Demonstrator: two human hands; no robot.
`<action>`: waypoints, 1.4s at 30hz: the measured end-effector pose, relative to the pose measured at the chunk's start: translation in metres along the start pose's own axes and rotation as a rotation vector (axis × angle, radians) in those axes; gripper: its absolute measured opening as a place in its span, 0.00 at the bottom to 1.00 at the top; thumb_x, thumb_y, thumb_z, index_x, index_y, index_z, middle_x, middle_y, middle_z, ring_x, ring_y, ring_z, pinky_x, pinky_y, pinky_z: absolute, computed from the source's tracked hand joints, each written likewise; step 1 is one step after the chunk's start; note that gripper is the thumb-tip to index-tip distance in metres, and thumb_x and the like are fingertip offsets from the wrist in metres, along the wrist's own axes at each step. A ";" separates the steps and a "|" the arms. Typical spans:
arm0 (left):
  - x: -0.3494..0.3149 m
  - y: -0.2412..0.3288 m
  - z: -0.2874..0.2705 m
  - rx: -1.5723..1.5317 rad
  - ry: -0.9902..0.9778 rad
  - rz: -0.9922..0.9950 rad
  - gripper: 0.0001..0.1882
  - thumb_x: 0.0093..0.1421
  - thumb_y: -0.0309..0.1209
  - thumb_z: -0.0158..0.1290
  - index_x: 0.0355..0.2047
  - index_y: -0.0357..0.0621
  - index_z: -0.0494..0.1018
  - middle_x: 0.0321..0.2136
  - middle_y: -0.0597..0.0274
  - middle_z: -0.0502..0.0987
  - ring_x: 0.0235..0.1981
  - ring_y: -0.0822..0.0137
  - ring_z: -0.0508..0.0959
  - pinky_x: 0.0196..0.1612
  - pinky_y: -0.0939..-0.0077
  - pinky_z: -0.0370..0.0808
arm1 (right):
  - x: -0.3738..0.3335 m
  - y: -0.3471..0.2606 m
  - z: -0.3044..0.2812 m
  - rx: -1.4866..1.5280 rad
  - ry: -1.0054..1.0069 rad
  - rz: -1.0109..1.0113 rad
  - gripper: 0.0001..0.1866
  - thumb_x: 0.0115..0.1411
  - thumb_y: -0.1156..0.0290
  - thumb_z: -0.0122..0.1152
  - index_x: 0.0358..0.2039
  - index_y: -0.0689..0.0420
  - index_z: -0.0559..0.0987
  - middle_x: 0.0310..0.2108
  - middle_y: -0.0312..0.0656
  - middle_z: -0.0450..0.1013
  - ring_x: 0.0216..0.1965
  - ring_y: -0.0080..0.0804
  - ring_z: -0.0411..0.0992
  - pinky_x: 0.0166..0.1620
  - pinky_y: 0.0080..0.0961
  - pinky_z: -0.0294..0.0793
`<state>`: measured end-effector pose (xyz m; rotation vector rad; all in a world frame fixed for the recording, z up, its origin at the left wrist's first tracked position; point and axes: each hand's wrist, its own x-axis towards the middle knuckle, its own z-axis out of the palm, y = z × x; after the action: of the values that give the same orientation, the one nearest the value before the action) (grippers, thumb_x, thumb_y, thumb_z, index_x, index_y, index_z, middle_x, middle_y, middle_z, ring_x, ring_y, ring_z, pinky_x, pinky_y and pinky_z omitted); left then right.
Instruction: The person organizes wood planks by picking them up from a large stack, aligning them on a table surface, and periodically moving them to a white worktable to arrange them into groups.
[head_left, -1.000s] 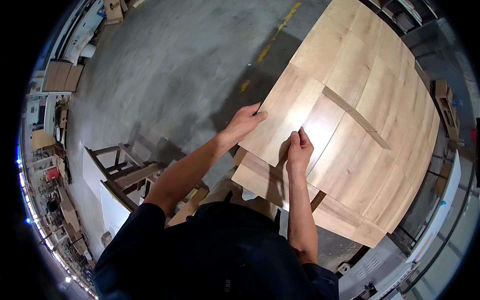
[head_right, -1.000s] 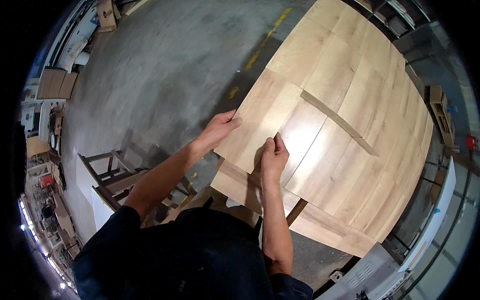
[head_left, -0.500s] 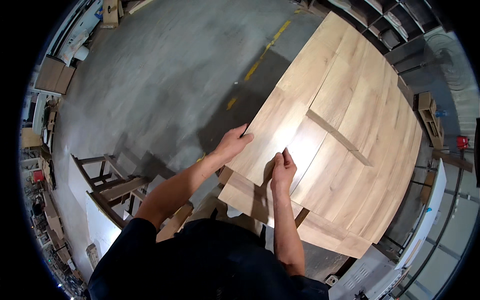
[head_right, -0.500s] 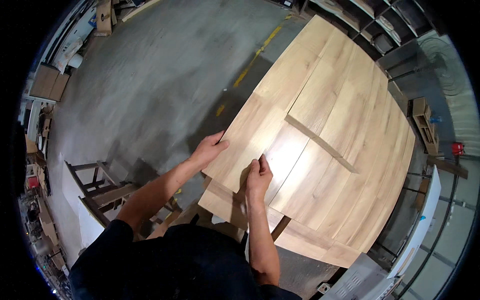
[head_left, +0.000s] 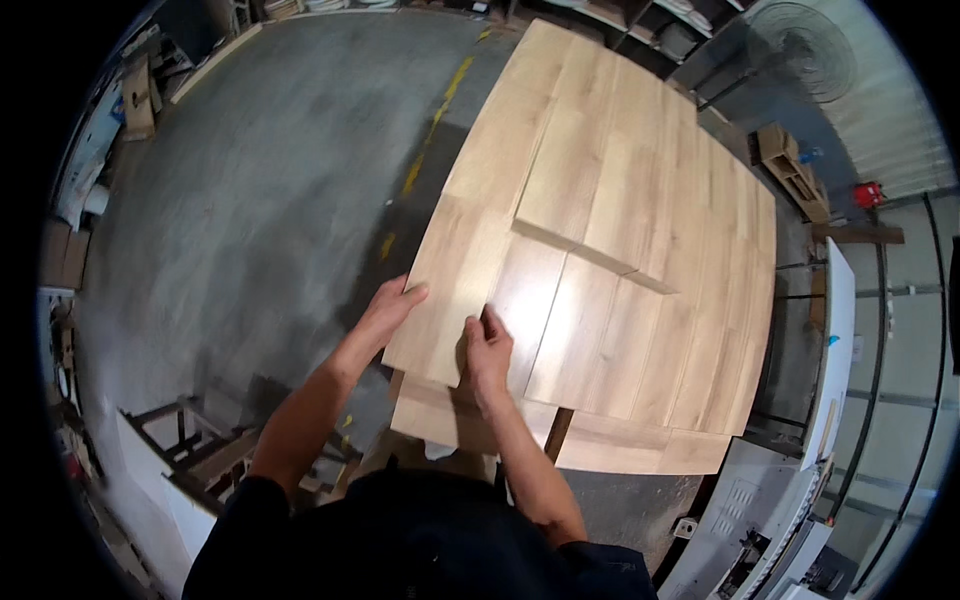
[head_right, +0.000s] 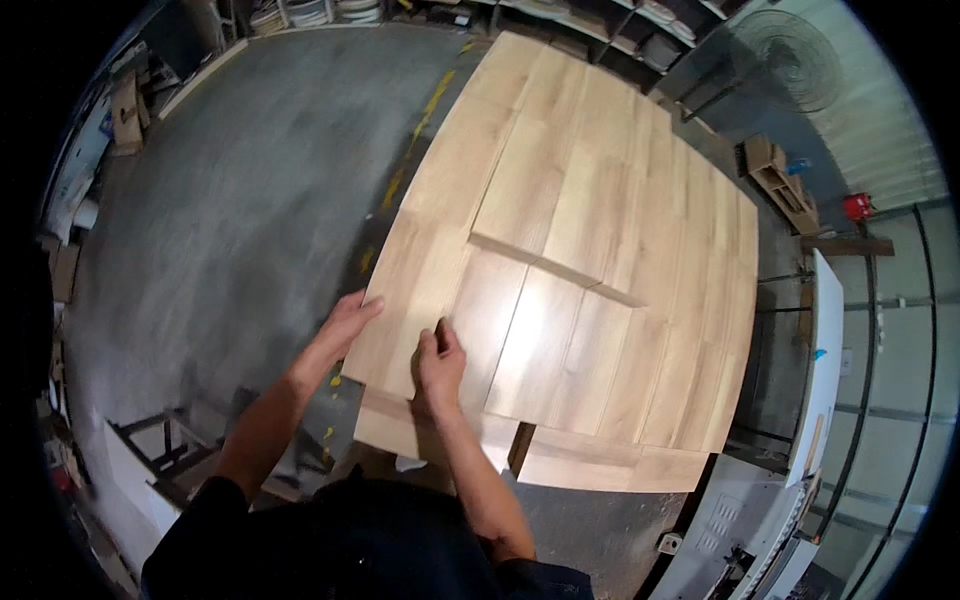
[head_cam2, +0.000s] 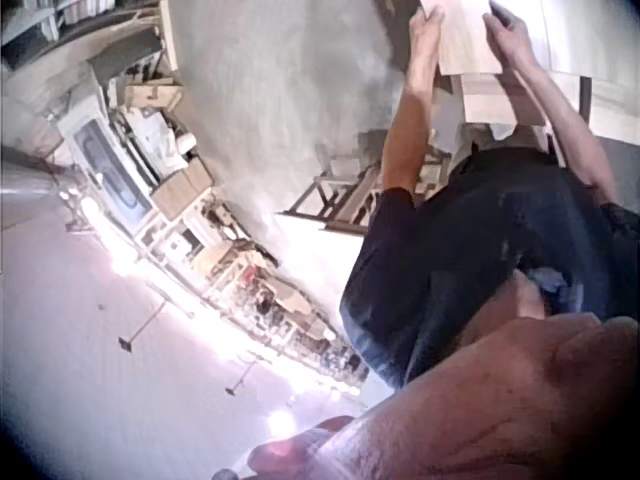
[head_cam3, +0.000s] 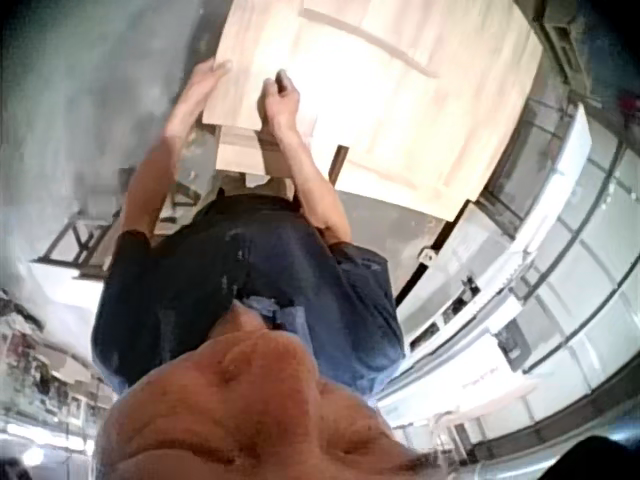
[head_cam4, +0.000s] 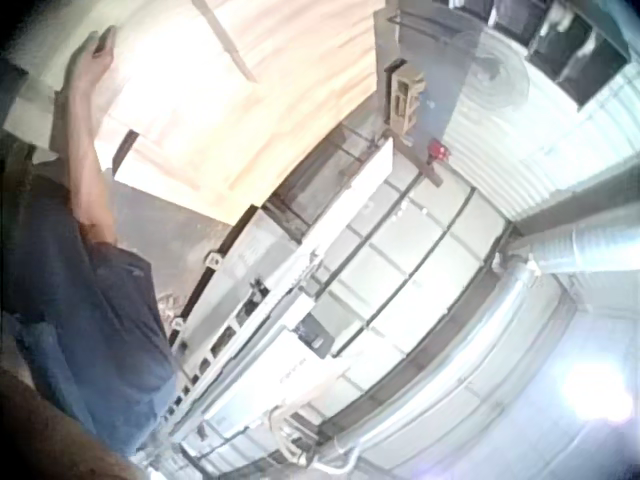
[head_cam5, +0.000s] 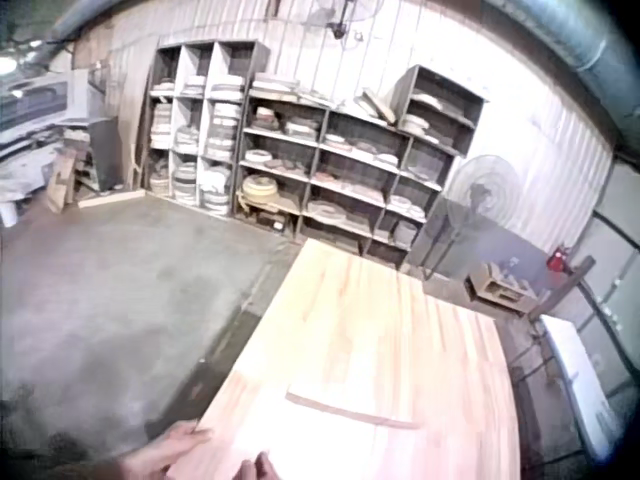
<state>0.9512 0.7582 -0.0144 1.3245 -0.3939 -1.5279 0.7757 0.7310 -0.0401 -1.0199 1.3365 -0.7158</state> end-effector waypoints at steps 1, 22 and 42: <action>0.000 -0.002 0.002 0.015 0.015 0.016 0.18 0.61 0.31 0.46 0.50 0.35 0.66 0.43 0.58 0.74 0.43 0.69 0.74 0.46 0.74 0.70 | -0.002 -0.002 -0.001 0.019 0.011 -0.024 0.27 0.57 0.69 0.56 0.53 0.73 0.63 0.51 0.57 0.66 0.53 0.38 0.65 0.56 0.26 0.61; -0.118 -0.115 -0.039 0.464 -0.132 -0.193 0.26 0.61 0.39 0.49 0.55 0.37 0.61 0.50 0.62 0.69 0.51 0.74 0.65 0.55 0.77 0.59 | -0.112 0.040 -0.254 -0.805 0.406 -0.270 0.31 0.60 0.57 0.53 0.55 0.69 0.63 0.60 0.61 0.52 0.61 0.52 0.52 0.60 0.37 0.52; -0.113 -0.176 -0.007 0.280 0.347 -0.124 0.22 0.53 0.35 0.57 0.46 0.37 0.71 0.35 0.64 0.75 0.34 0.72 0.73 0.36 0.74 0.70 | -0.118 0.098 -0.294 -1.219 0.296 -0.397 0.38 0.62 0.48 0.41 0.62 0.64 0.49 0.64 0.60 0.39 0.64 0.60 0.37 0.62 0.51 0.36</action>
<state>0.8583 0.9284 -0.0932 1.8282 -0.3155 -1.3399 0.4581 0.8242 -0.0588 -2.2521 1.8849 -0.2687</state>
